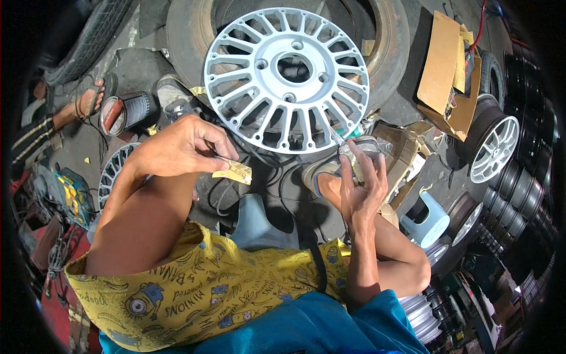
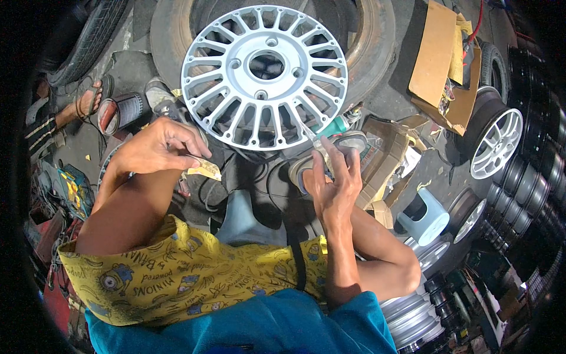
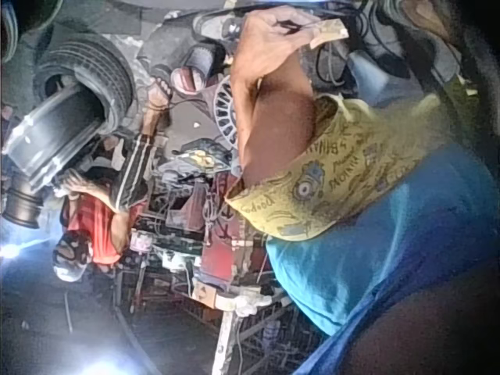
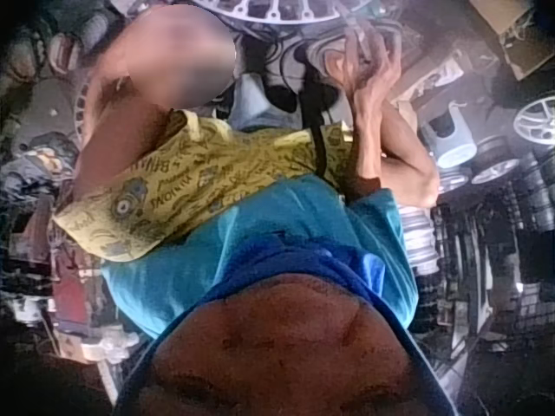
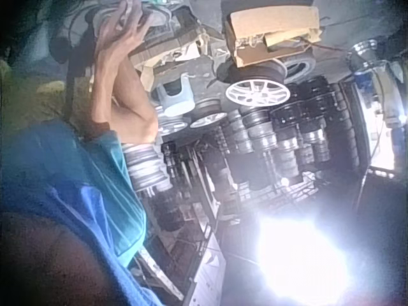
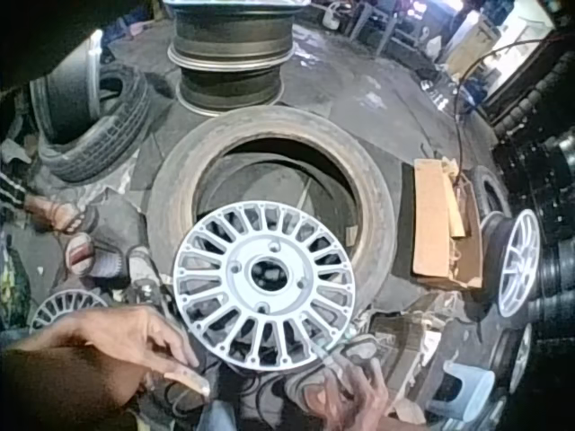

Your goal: The person sands the surface and spokes of a silver wheel rim using a piece of sandpaper and a small metal tool while sitting on the floor of a workshop.

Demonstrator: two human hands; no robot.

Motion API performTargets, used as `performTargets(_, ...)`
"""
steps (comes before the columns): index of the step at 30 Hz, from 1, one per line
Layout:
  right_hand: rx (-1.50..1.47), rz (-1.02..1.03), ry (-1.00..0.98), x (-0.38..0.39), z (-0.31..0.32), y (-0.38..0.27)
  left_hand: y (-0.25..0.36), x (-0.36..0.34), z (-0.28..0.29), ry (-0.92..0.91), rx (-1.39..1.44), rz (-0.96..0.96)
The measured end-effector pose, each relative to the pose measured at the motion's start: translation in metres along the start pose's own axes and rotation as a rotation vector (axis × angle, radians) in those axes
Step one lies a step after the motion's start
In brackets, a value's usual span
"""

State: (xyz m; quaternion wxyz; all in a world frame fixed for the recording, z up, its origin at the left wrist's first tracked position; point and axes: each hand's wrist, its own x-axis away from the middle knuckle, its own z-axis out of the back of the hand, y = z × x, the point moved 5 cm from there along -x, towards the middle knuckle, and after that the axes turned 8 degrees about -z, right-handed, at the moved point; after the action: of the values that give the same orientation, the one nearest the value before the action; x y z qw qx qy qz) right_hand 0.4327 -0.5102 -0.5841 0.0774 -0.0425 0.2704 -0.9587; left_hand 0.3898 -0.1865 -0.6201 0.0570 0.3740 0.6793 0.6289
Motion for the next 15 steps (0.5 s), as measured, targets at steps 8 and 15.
performTargets(8,0.003,-0.031,0.004,0.0002,0.0035,-0.0025,-0.0016,0.0000,0.0003,0.003,0.005,-0.011)
performTargets(15,-0.018,-0.056,-0.029,0.0009,0.0007,-0.0052,-0.0006,-0.0008,0.0003,0.003,0.008,0.001)
